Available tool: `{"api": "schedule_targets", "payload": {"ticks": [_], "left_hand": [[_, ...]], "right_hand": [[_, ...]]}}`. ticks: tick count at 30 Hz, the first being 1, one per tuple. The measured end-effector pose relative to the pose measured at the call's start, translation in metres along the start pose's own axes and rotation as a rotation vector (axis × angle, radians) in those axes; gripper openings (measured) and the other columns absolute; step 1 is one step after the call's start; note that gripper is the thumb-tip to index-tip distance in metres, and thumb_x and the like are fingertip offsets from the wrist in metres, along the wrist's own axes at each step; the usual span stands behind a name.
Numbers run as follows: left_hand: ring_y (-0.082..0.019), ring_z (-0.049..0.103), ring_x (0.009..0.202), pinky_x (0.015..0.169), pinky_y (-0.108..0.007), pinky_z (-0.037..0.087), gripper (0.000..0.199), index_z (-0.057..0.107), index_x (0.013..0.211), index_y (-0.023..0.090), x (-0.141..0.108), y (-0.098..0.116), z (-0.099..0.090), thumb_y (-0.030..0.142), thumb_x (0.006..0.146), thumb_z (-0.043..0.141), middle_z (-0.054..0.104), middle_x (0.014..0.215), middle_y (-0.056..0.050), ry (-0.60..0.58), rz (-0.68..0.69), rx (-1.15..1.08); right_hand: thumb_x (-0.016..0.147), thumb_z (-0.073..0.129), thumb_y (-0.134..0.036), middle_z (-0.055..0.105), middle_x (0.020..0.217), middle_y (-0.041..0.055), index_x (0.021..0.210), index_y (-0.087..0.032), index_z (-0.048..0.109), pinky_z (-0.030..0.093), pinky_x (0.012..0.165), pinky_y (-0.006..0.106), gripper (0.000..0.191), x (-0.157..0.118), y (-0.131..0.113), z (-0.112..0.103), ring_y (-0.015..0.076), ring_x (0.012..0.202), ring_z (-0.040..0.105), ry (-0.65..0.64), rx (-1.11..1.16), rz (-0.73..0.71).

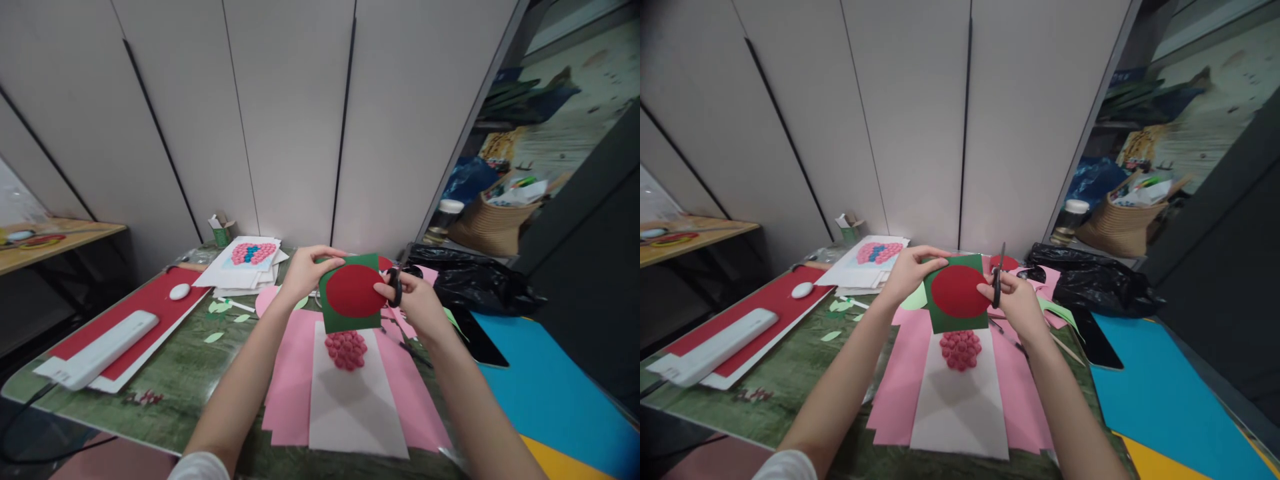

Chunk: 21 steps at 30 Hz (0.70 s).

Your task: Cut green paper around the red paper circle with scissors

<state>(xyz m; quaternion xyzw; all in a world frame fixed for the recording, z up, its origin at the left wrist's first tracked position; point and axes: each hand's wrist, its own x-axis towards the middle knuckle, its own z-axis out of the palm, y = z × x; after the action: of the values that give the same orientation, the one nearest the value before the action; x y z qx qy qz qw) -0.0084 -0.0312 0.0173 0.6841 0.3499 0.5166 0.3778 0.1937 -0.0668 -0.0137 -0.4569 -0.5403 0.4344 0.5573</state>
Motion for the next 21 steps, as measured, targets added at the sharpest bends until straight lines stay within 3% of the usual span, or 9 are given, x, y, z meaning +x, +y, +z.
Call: {"api": "schedule_targets", "payload": {"ticks": [3,5,7,9,12,21], "left_hand": [[-0.016,0.060,0.068,0.058,-0.024,0.043,0.030,0.067,0.093,0.019,0.003,0.004,0.006,0.035,0.068,0.066,0.068,0.076,-0.004,0.087,-0.006,-0.088],[-0.012,0.057,0.061,0.054,-0.022,0.041,0.040,0.060,0.108,0.021,0.003,0.005,0.010,0.038,0.072,0.063,0.066,0.073,-0.001,0.121,-0.033,-0.280],[-0.013,0.059,0.065,0.057,-0.023,0.043,0.042,0.054,0.116,0.022,0.001,0.004,0.014,0.041,0.078,0.054,0.067,0.080,-0.003,0.044,-0.071,-0.512],[-0.017,0.061,0.080,0.068,-0.027,0.045,0.037,0.058,0.111,0.018,-0.002,0.003,0.016,0.038,0.080,0.054,0.067,0.092,-0.007,-0.118,-0.114,-0.627],[-0.022,0.059,0.095,0.082,-0.032,0.043,0.030,0.064,0.100,0.012,-0.006,0.004,0.021,0.031,0.077,0.059,0.067,0.100,-0.011,-0.242,-0.160,-0.643],[-0.025,0.061,0.096,0.083,-0.037,0.046,0.032,0.061,0.105,0.014,-0.008,0.006,0.025,0.026,0.075,0.062,0.067,0.101,-0.011,-0.206,-0.205,-0.693]], "right_hand": [[0.055,0.077,-0.030,0.061,0.062,-0.0018,0.069,-0.016,0.060,0.043,0.056,0.022,0.026,0.004,-0.005,0.004,0.0116,0.058,0.056,0.005,0.024,0.003],[0.055,0.076,-0.030,0.060,0.060,-0.0021,0.069,-0.016,0.059,0.043,0.053,0.022,0.026,0.007,-0.007,0.005,0.0118,0.056,0.055,0.088,0.073,-0.039],[0.058,0.075,-0.031,0.060,0.062,-0.0013,0.070,-0.017,0.059,0.042,0.052,0.021,0.025,0.009,-0.009,0.005,0.0120,0.057,0.054,0.174,0.114,-0.097],[0.060,0.074,-0.032,0.061,0.065,-0.0004,0.072,-0.017,0.059,0.042,0.051,0.021,0.024,0.010,-0.010,0.004,0.0121,0.058,0.054,0.231,0.127,-0.141],[0.062,0.072,-0.035,0.062,0.069,0.0007,0.074,-0.018,0.059,0.043,0.049,0.022,0.025,0.010,-0.013,0.002,0.0134,0.059,0.056,0.266,0.099,-0.160],[0.061,0.074,-0.032,0.063,0.070,0.0000,0.074,-0.019,0.061,0.043,0.051,0.022,0.022,0.008,-0.017,-0.003,0.0147,0.064,0.057,0.254,0.071,-0.147]]}}
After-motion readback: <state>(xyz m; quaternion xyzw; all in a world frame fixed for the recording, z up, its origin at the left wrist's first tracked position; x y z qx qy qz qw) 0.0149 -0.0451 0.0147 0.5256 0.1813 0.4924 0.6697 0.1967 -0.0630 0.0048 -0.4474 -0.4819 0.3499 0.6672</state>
